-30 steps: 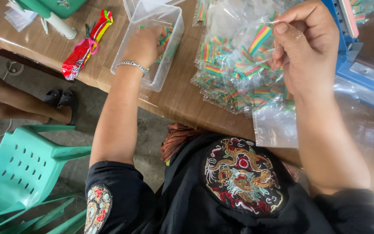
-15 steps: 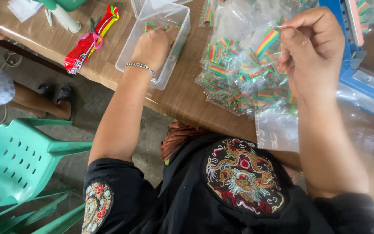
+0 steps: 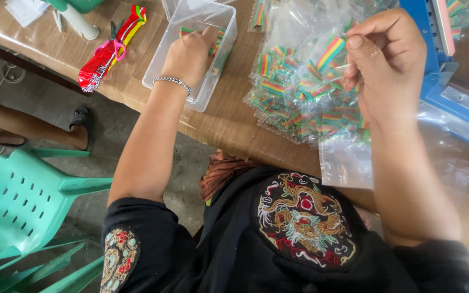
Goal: Packaging small colorful strips by sorting them into containers and bagging them before sealing with a heat sealer.
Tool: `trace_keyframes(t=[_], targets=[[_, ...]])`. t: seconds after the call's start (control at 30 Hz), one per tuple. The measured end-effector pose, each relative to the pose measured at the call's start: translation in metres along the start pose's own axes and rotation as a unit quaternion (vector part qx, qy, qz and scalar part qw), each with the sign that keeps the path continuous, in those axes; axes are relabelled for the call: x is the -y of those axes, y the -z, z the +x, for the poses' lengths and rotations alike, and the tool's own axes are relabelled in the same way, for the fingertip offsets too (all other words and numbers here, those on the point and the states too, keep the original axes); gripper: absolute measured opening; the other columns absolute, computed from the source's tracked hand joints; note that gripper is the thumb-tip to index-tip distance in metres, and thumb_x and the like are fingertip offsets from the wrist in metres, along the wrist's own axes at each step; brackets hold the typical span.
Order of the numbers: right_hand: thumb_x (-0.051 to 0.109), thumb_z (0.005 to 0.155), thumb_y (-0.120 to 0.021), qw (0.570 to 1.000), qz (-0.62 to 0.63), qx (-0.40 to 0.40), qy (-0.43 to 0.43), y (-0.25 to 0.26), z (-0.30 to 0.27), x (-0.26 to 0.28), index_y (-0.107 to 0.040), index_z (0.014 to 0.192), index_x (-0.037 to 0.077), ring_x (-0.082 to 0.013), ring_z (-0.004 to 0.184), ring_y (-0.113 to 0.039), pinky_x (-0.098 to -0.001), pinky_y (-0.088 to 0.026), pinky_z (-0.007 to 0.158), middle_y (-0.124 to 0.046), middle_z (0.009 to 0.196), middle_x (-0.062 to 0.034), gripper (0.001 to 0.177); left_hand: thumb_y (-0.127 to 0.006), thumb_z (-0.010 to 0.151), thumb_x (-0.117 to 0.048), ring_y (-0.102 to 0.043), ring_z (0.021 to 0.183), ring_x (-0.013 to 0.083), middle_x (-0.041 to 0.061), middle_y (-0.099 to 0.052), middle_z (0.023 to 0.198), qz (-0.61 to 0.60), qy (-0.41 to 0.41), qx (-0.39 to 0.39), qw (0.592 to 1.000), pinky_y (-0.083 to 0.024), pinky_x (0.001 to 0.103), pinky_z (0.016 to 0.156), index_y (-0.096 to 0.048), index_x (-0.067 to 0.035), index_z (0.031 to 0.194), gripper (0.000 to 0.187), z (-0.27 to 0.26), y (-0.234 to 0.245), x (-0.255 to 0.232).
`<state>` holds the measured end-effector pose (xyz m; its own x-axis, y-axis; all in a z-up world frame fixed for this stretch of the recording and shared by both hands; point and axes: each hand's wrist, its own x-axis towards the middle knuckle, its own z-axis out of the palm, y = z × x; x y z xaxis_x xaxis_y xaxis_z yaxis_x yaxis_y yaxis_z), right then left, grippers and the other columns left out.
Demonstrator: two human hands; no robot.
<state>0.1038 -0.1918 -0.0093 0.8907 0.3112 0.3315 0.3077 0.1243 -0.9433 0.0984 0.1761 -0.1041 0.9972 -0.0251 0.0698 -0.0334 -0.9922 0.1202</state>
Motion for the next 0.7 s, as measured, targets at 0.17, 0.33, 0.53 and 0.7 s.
trace_keyframes(t=[0.17,0.33,0.53,0.7], targets=[[0.014,0.114,-0.066,1.000,0.011,0.022,0.016,-0.002,-0.001,-0.005,-0.055,0.113,0.007,-0.0096,0.064,-0.055,-0.0223,-0.045,0.050,-0.055,0.082,-0.0061,0.013,-0.073,0.079,0.005,-0.060,0.071,0.0328,0.005,-0.058,0.090,-0.095,0.007,-0.049,0.994,-0.043,0.045,0.053,-0.056,-0.015,0.087,0.028,-0.012,0.017,0.001],[0.011,0.112,-0.063,0.998,0.029,0.050,0.020,-0.007,-0.002,-0.009,-0.054,0.111,0.006,-0.0114,0.065,-0.053,-0.0226,-0.044,0.050,-0.053,0.082,-0.0084,0.010,-0.074,0.093,0.004,-0.061,0.073,0.0147,0.002,-0.066,0.085,-0.292,-0.020,-0.160,0.943,-0.051,0.030,0.068,-0.056,-0.009,0.095,0.023,-0.035,0.061,-0.017],[0.004,0.111,-0.059,0.998,0.013,0.063,0.010,-0.013,-0.007,-0.005,-0.056,0.110,0.005,-0.0117,0.064,-0.056,-0.0227,-0.047,0.052,-0.055,0.079,-0.0074,0.004,-0.075,0.103,-0.003,-0.064,0.088,0.0107,0.004,-0.066,0.097,-0.424,-0.076,-0.217,0.876,-0.055,0.023,0.077,-0.066,-0.008,0.124,0.024,-0.064,0.098,-0.058],[0.005,0.112,-0.061,0.996,-0.046,0.077,0.030,-0.017,-0.011,0.001,-0.055,0.111,0.005,-0.0110,0.055,-0.053,-0.0217,-0.042,0.051,-0.056,0.073,-0.0067,0.006,-0.076,0.102,-0.001,-0.067,0.094,0.0147,0.006,-0.071,0.103,-0.418,-0.131,-0.233,0.868,-0.057,0.028,0.086,-0.066,-0.005,0.112,0.014,-0.084,0.123,-0.118]])
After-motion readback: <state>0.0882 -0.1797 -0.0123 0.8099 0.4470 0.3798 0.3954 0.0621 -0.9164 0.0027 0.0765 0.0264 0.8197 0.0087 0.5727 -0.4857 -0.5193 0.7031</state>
